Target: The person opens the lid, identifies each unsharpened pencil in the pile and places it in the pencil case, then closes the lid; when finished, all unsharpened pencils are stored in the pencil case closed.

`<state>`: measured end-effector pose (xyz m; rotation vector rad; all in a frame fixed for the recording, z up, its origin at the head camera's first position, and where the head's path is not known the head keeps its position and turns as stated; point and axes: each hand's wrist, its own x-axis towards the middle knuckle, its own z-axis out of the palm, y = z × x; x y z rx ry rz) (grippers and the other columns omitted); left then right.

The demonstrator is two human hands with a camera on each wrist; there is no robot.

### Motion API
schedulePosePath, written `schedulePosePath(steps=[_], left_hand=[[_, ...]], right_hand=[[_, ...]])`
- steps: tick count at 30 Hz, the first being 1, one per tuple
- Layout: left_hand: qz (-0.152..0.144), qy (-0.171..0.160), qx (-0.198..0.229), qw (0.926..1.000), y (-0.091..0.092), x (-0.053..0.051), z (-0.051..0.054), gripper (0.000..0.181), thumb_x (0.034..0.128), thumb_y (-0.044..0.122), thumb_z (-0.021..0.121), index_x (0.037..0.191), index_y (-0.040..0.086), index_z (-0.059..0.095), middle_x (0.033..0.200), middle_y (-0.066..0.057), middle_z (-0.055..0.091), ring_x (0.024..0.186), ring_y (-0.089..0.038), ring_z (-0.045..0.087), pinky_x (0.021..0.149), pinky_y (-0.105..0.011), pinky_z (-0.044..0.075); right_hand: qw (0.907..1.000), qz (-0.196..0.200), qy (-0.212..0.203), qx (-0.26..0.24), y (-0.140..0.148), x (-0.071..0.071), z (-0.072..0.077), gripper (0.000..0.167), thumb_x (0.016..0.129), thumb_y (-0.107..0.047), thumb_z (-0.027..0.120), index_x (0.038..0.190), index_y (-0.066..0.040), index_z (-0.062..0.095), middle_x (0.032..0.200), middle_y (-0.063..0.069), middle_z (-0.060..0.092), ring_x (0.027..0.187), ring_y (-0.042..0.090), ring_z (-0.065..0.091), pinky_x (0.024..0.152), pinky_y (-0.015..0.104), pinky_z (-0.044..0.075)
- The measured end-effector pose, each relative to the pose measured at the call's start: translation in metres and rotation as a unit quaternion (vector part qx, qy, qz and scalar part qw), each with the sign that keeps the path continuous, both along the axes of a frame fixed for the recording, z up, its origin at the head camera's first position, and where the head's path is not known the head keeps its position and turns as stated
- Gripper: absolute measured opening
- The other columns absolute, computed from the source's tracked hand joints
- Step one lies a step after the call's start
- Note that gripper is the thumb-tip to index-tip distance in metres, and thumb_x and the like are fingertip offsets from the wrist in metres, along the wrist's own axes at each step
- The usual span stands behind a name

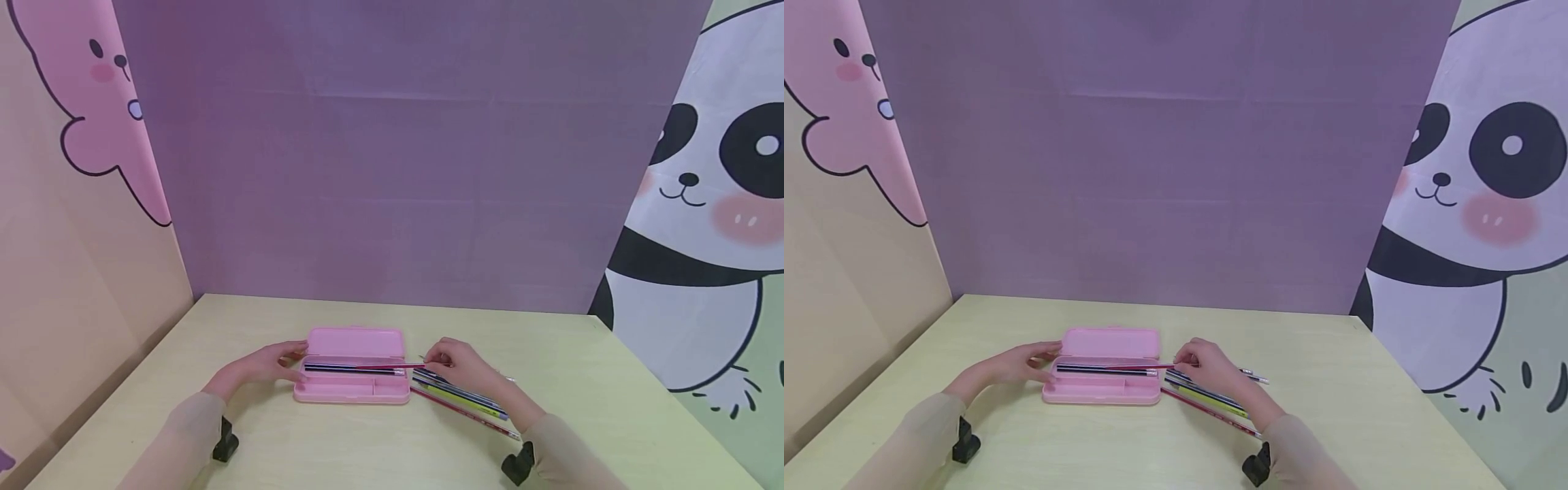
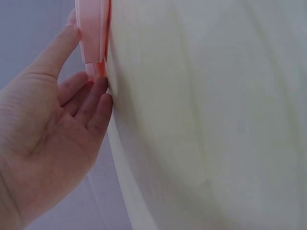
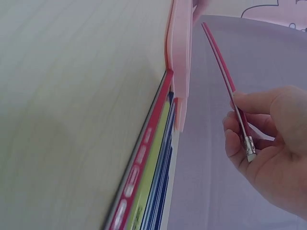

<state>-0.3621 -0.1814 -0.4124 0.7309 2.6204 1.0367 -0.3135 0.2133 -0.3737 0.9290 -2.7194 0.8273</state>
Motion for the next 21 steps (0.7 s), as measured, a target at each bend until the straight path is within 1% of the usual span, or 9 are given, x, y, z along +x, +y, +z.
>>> schedulePosePath(steps=[3, 7, 13, 16, 21], left_hand=[[0.000, 0.000, -0.001, 1.0000, 0.000, 0.000, 0.000, 0.082, 0.0807, 0.033, 0.073, 0.144, 0.000, 0.033, 0.143, -0.020, 0.042, 0.126, -0.038, 0.044, 0.106, -0.051, 0.037], [0.004, -0.001, -0.001, 1.0000, 0.000, 0.000, 0.000, 0.083, 0.0803, 0.034, 0.073, 0.144, 0.001, 0.033, 0.142, -0.020, 0.042, 0.126, -0.037, 0.044, 0.106, -0.051, 0.037], [0.009, -0.003, -0.001, 0.9999, 0.000, 0.001, 0.001, 0.083, 0.0801, 0.033, 0.074, 0.144, 0.001, 0.033, 0.143, -0.019, 0.043, 0.127, -0.037, 0.044, 0.106, -0.051, 0.037], [0.008, -0.002, 0.000, 1.0000, 0.001, 0.001, 0.002, 0.082, 0.0804, 0.032, 0.073, 0.144, 0.001, 0.033, 0.143, -0.020, 0.042, 0.126, -0.038, 0.044, 0.106, -0.051, 0.038], [0.003, 0.000, -0.001, 1.0000, 0.001, 0.002, 0.003, 0.081, 0.0812, 0.031, 0.073, 0.144, -0.001, 0.032, 0.142, -0.021, 0.042, 0.126, -0.039, 0.044, 0.105, -0.051, 0.038]], right_hand=[[0.9999, 0.009, -0.006, 0.007, -0.007, -0.004, -0.001, 0.007, 0.088, -0.010, 0.064, 0.092, -0.005, 0.066, 0.080, -0.001, 0.058, 0.069, 0.005, 0.045, 0.060, 0.018, 0.044], [0.9996, 0.009, -0.018, 0.020, -0.016, -0.010, -0.004, 0.007, 0.088, -0.010, 0.064, 0.092, -0.006, 0.067, 0.081, -0.003, 0.058, 0.068, 0.005, 0.046, 0.060, 0.017, 0.044], [0.9993, 0.016, -0.020, 0.027, -0.027, -0.018, -0.010, 0.007, 0.088, -0.010, 0.064, 0.092, -0.006, 0.068, 0.080, -0.003, 0.058, 0.066, 0.003, 0.046, 0.059, 0.016, 0.045], [0.9992, 0.022, -0.023, 0.024, -0.033, -0.020, -0.010, 0.008, 0.087, -0.010, 0.065, 0.091, -0.004, 0.069, 0.079, -0.002, 0.058, 0.066, 0.004, 0.047, 0.057, 0.016, 0.045], [0.9985, 0.018, -0.050, 0.016, -0.043, -0.019, -0.009, 0.006, 0.087, -0.011, 0.065, 0.089, -0.006, 0.068, 0.077, -0.002, 0.058, 0.065, 0.006, 0.046, 0.056, 0.017, 0.043]])
